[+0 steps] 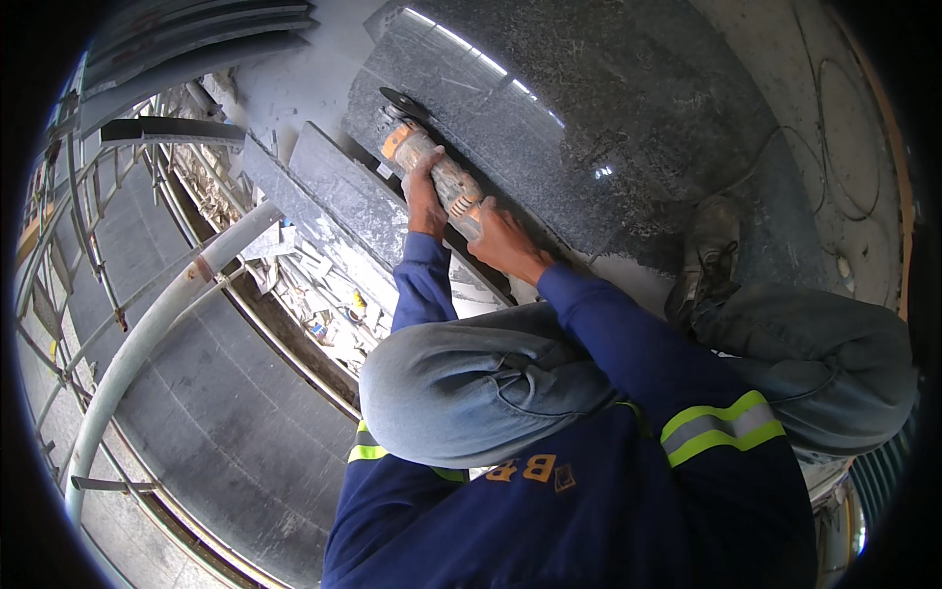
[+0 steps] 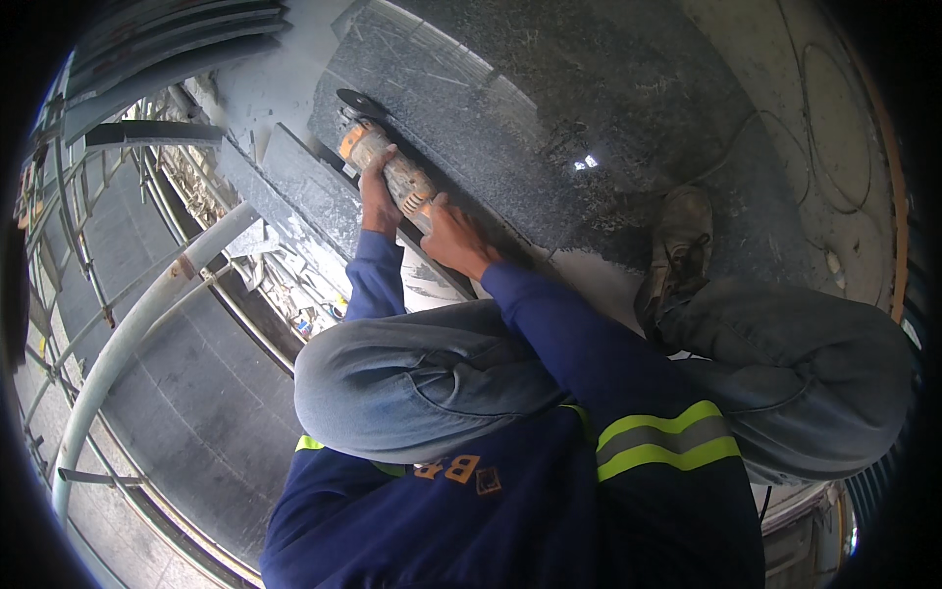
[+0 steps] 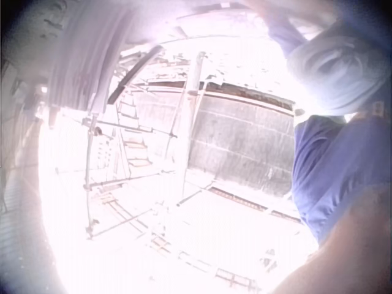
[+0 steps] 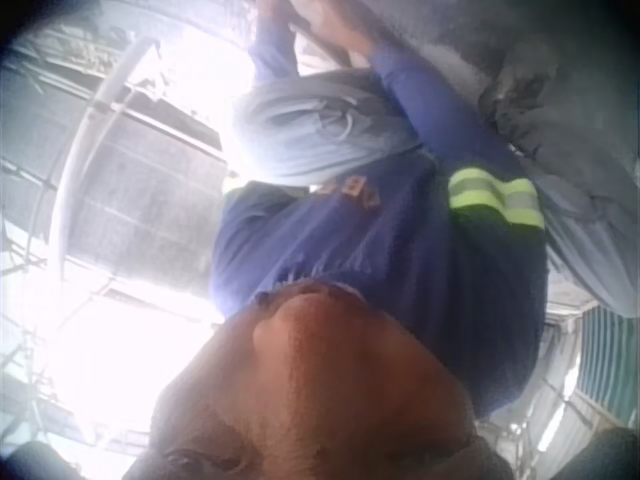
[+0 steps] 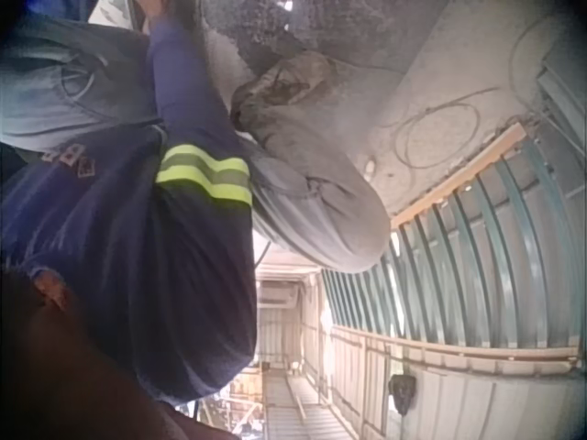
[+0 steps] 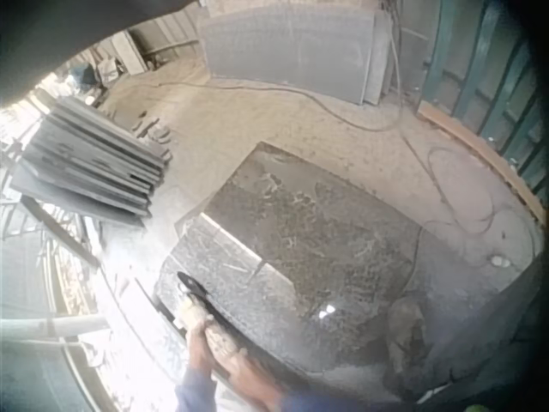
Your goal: The person uses an angle grinder to cut a large stone slab. They hold the tool with both hands and guide it along the surface of the stone, creating a cut line.
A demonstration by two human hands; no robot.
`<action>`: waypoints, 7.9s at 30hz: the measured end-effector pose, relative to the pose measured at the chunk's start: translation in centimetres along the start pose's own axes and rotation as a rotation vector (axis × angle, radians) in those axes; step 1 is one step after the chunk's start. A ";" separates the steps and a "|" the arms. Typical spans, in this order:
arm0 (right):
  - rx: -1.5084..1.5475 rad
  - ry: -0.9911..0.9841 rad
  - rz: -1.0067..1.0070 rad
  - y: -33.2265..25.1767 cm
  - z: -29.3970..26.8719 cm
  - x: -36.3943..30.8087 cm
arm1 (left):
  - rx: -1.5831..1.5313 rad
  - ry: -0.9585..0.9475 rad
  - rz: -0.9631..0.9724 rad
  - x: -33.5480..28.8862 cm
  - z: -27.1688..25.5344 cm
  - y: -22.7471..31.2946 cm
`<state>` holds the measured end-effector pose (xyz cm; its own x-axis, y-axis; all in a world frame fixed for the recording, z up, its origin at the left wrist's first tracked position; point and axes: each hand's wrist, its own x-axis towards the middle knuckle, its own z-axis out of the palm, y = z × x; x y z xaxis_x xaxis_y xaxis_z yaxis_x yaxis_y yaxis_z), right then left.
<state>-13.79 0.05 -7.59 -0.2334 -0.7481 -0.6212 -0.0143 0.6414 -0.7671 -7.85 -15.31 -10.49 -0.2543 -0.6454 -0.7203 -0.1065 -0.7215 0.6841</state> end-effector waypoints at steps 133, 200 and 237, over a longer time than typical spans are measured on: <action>-0.044 -0.090 0.105 1.8 -0.5 -5.0 | 0.001 -0.002 -0.026 -4.2 0.4 -3.2; -0.010 -0.030 0.012 1.9 -0.4 -3.2 | -0.047 0.030 0.005 -2.0 0.0 -3.1; -0.062 0.070 0.008 2.5 0.5 -3.3 | -0.073 -0.003 0.030 -2.9 0.3 -3.2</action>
<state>-12.55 3.99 -7.55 -0.3010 -0.7308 -0.6127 -0.0722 0.6581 -0.7495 -7.03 -11.08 -10.51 -0.2594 -0.6660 -0.6994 -0.0281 -0.7187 0.6948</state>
